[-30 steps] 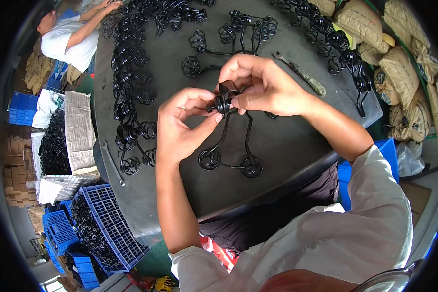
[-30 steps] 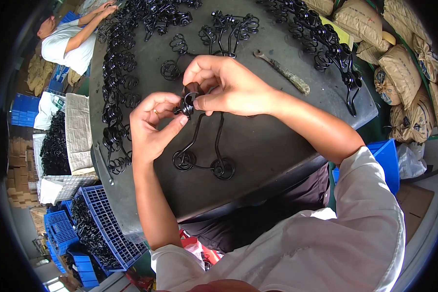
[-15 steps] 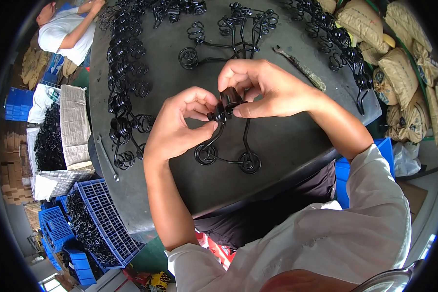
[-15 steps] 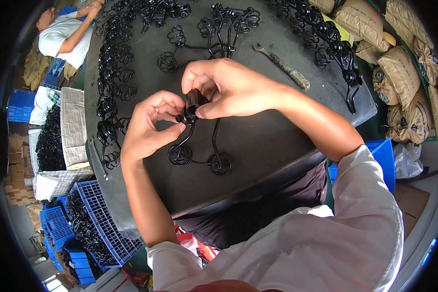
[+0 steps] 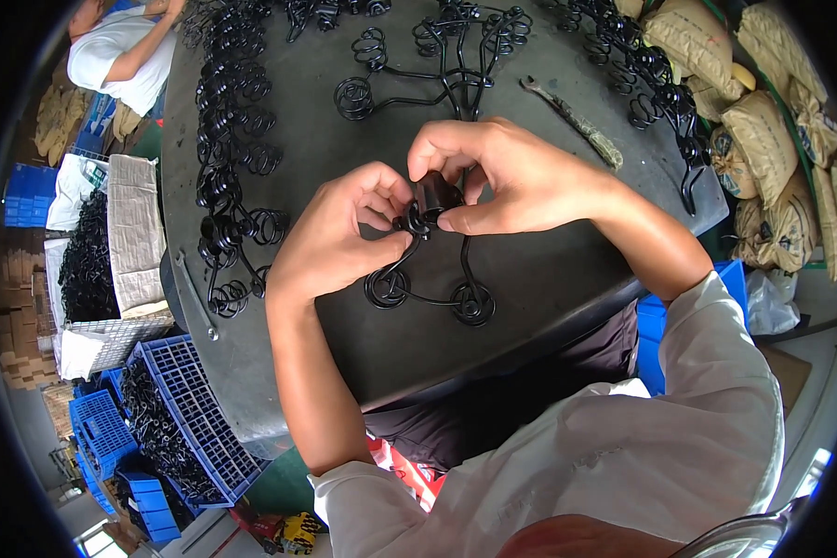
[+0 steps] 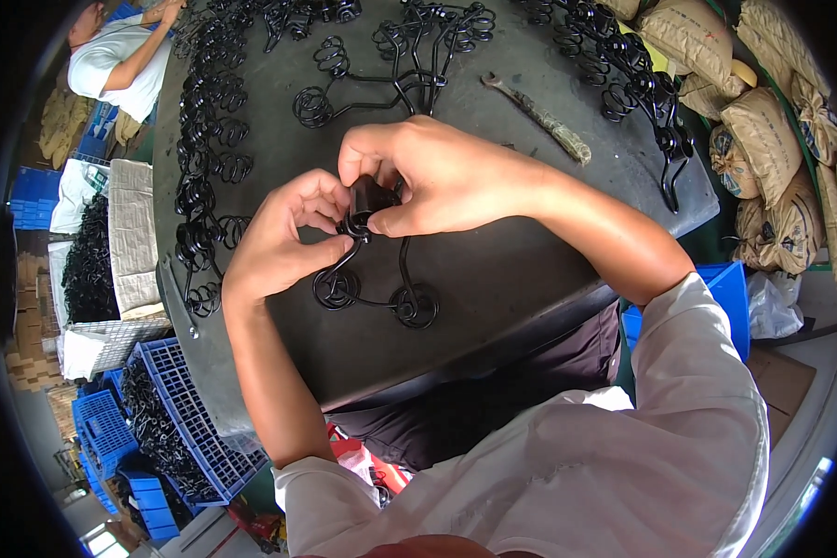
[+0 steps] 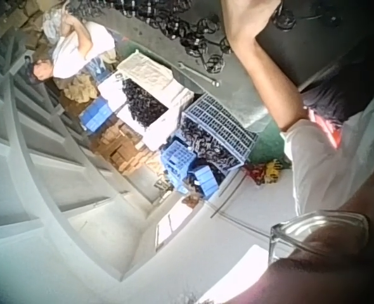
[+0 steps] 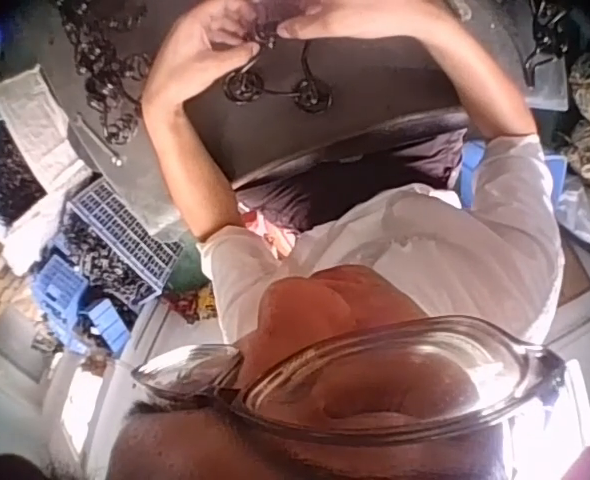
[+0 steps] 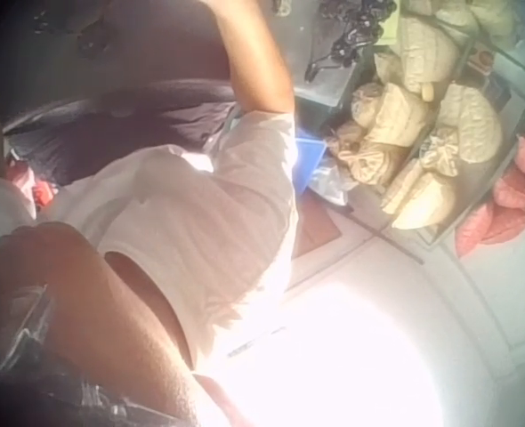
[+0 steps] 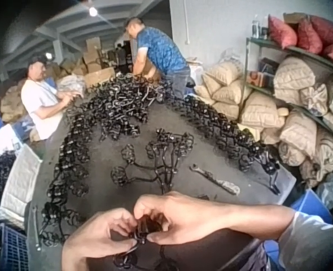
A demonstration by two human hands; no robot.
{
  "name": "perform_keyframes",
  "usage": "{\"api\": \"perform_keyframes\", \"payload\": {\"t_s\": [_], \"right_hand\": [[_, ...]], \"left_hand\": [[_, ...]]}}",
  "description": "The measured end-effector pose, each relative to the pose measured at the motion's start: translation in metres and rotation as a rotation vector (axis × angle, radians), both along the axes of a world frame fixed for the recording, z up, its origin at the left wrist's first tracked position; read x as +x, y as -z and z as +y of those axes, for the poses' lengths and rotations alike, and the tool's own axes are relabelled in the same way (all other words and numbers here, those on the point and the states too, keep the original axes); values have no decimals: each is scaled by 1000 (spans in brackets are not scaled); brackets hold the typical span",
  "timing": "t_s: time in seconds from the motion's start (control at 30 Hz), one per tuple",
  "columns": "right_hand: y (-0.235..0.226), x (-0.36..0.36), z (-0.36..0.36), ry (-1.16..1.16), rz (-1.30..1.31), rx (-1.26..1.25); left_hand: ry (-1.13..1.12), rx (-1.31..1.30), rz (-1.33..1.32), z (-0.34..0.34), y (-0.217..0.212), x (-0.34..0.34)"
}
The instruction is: Assembling and tightening black metal wire components using a wrench at a manufacturing workbench.
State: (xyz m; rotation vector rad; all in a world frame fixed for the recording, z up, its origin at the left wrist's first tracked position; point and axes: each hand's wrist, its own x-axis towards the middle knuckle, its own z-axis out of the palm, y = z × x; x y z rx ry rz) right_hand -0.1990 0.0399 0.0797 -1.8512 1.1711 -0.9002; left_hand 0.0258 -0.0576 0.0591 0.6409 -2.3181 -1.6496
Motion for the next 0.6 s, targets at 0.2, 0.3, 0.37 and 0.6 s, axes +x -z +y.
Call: {"api": "perform_keyframes", "payload": {"t_s": [0.2, 0.3, 0.37, 0.6], "right_hand": [[0, 3, 2, 42, 55, -32], [-1, 4, 2, 78, 36, -18], [-1, 4, 2, 102, 44, -12], [1, 6, 2, 165, 36, 30]], "left_hand": [[-21, 65, 6, 1, 1, -1], [-39, 129, 5, 0, 0, 0], [-99, 249, 45, 0, 1, 1], [-106, 301, 78, -2, 1, 3]]}}
